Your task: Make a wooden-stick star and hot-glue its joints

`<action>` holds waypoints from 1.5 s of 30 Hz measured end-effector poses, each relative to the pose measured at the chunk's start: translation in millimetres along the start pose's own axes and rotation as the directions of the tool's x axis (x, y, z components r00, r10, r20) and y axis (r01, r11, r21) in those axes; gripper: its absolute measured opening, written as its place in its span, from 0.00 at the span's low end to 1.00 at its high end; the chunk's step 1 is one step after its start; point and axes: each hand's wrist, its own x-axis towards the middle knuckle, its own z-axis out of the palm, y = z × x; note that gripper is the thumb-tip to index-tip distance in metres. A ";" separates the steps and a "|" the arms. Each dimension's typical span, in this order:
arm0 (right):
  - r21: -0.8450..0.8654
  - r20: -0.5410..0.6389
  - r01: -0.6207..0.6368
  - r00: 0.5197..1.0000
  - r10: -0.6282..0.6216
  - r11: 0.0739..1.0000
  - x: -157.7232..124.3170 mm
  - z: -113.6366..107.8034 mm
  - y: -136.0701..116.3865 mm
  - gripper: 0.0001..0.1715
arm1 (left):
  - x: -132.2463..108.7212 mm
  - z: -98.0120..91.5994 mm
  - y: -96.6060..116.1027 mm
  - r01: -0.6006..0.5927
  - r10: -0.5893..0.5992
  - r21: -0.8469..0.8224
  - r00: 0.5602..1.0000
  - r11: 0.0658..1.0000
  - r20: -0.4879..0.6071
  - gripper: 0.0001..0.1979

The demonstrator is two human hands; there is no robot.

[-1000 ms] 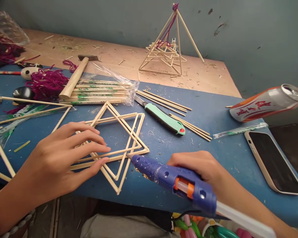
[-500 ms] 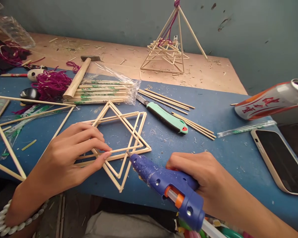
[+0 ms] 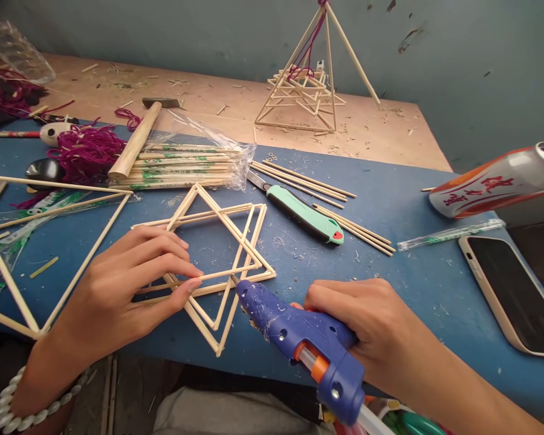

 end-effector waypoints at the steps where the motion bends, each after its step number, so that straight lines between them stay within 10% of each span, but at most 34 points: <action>1: -0.004 -0.003 0.000 1.000 0.000 1.000 0.4 0.1 -0.1 0.16 | 0.0 -0.4 0.3 0.004 -0.004 0.000 1.000 1.000 0.001 0.03; 45: 0.014 -0.003 0.024 1.000 -0.024 1.000 1.4 0.6 3.0 0.21 | -0.1 -3.4 2.8 -0.006 0.006 0.015 1.000 1.000 0.000 0.04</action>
